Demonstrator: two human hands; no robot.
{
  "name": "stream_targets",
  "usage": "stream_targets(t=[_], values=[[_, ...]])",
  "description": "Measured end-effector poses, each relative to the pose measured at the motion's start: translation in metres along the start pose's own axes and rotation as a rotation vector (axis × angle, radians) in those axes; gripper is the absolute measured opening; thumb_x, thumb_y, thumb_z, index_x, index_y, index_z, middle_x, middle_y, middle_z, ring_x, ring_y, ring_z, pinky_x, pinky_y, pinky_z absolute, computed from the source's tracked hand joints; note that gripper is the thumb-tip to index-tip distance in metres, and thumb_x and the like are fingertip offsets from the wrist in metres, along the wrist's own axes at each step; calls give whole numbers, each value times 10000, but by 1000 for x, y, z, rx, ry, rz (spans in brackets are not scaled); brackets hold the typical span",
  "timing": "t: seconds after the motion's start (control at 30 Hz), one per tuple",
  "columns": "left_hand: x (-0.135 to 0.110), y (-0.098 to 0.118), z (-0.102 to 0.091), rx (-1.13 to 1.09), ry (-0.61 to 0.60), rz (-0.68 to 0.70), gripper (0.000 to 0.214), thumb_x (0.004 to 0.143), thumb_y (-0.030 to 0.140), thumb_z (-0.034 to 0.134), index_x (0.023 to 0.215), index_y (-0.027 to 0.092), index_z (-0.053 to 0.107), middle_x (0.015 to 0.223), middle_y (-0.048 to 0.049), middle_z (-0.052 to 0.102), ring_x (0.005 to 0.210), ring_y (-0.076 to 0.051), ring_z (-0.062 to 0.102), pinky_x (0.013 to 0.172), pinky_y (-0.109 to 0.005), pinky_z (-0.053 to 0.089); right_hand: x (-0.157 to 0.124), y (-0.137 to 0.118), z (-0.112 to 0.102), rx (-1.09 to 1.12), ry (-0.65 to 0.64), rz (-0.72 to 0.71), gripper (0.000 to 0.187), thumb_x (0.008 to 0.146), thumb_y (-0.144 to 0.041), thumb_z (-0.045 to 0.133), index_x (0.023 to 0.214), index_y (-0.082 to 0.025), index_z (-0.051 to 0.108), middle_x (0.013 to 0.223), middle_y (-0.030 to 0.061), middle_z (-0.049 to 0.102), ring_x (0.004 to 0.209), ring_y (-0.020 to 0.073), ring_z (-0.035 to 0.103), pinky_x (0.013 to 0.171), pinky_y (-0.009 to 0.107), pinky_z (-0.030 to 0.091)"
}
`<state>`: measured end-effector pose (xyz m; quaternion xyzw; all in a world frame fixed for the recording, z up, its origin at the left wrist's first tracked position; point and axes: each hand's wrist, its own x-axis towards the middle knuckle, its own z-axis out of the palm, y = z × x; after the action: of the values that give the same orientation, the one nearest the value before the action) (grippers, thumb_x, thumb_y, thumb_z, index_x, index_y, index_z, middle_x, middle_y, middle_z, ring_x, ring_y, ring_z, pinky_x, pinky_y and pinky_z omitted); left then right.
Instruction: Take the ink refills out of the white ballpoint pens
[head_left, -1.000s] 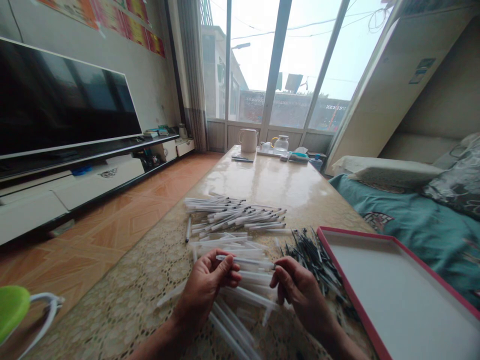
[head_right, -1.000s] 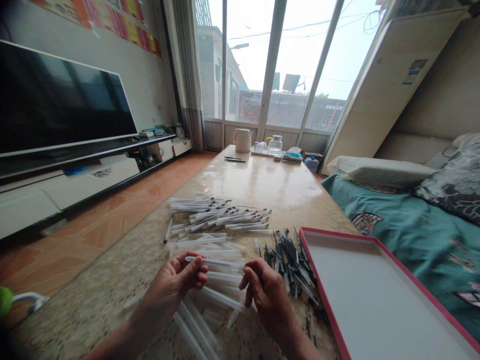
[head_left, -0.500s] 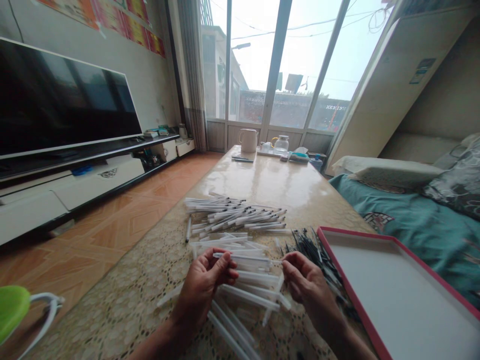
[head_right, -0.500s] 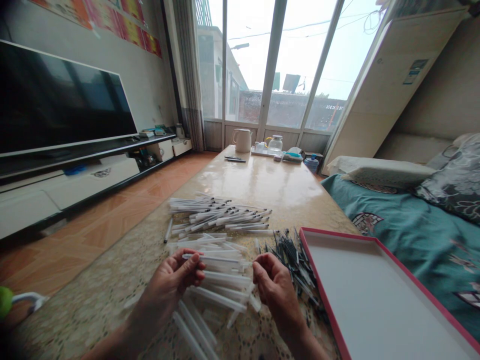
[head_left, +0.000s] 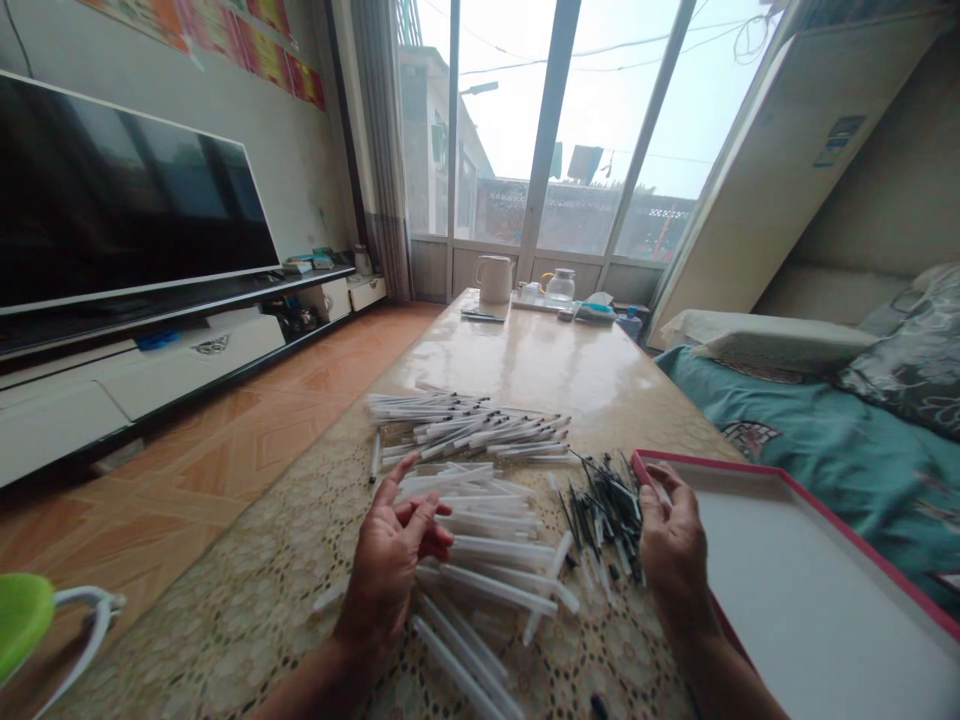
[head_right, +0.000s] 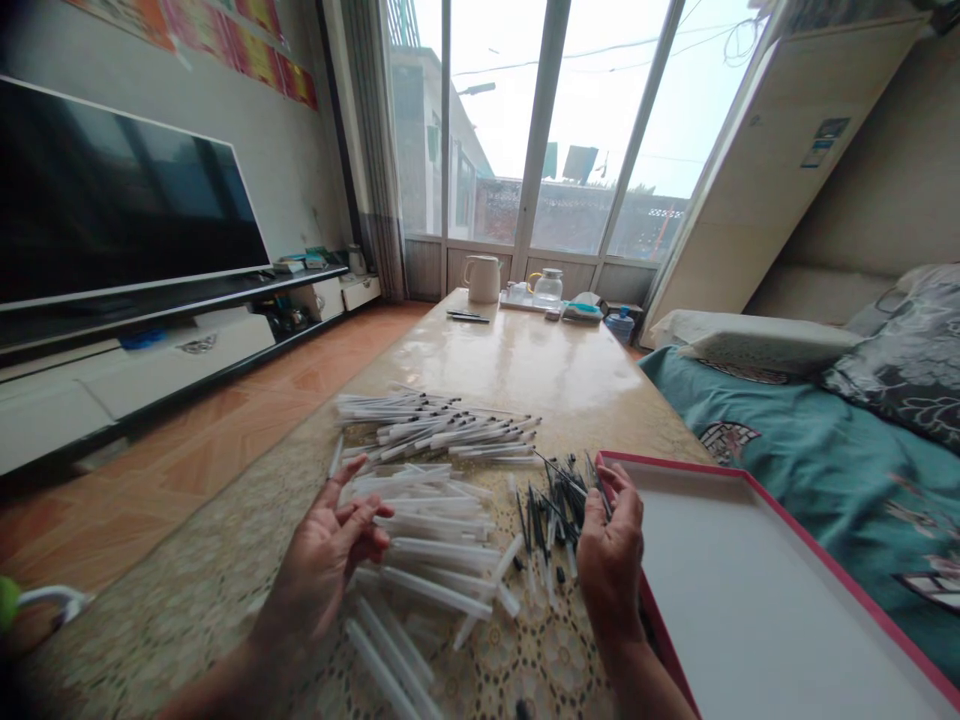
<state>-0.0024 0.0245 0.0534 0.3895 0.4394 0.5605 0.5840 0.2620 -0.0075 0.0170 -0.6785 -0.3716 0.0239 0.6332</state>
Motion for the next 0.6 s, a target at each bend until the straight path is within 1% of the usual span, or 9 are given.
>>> stream_targets(t=[0.1,0.17,0.23,0.27,0.33,0.43,0.5,0.53,0.6], values=[[-1,-1,1,43,-5,56,640,697,292,669,1270,227,392,623,53,633,403,-96,561,387,-179,447,-3,-23,-5,101,-46,-34,332,818,-384,510,1058,-155,523,1104,125,576,1043,244,547,888,404,417],[0,-2,1,72,-11,75,613,687,317,676,1234,211,422,603,54,627,390,-107,564,373,-187,445,-1,-44,-12,231,-155,29,328,832,-389,513,1066,-160,512,983,98,623,811,201,626,694,337,496],[0,-3,1,100,-8,86,595,678,332,679,1203,197,433,581,55,622,374,-118,561,353,-197,440,5,-63,-21,260,-205,66,319,824,-405,535,1026,-158,529,839,68,646,660,169,619,567,283,490],[0,-3,1,111,-6,97,582,681,335,676,1191,193,434,573,56,619,368,-121,558,346,-199,437,9,-71,-27,240,-281,87,318,805,-420,562,978,-154,547,773,55,647,599,156,604,534,271,482],[-1,-3,1,121,-14,131,547,698,333,666,1174,193,436,577,55,620,372,-119,556,348,-198,437,16,-79,-38,146,-537,106,294,782,-436,586,877,-158,579,679,35,639,530,146,580,478,252,454],[-2,-3,0,127,-36,164,509,722,321,656,1166,202,437,596,54,623,384,-108,555,365,-191,439,16,-70,-60,-164,-892,-11,212,772,-380,602,666,-199,571,546,-10,588,463,130,531,425,230,398],[-2,-3,0,139,-50,171,490,735,312,648,1164,202,438,603,53,623,390,-106,555,369,-190,440,4,-50,-78,-409,-933,-180,231,735,-345,630,568,-219,534,500,-21,554,433,127,496,404,230,376],[-2,-3,0,145,-55,172,481,741,311,642,1163,201,438,602,53,621,390,-107,555,367,-190,438,-5,-36,-88,-511,-946,-277,212,713,-352,651,575,-226,551,540,-6,588,461,140,523,426,241,399],[-2,-3,0,149,-62,172,475,746,309,637,1163,200,436,601,53,619,392,-110,557,364,-192,436,-26,-7,-106,-638,-877,-402,124,685,-351,666,657,-245,609,585,18,642,479,173,582,442,261,443]])
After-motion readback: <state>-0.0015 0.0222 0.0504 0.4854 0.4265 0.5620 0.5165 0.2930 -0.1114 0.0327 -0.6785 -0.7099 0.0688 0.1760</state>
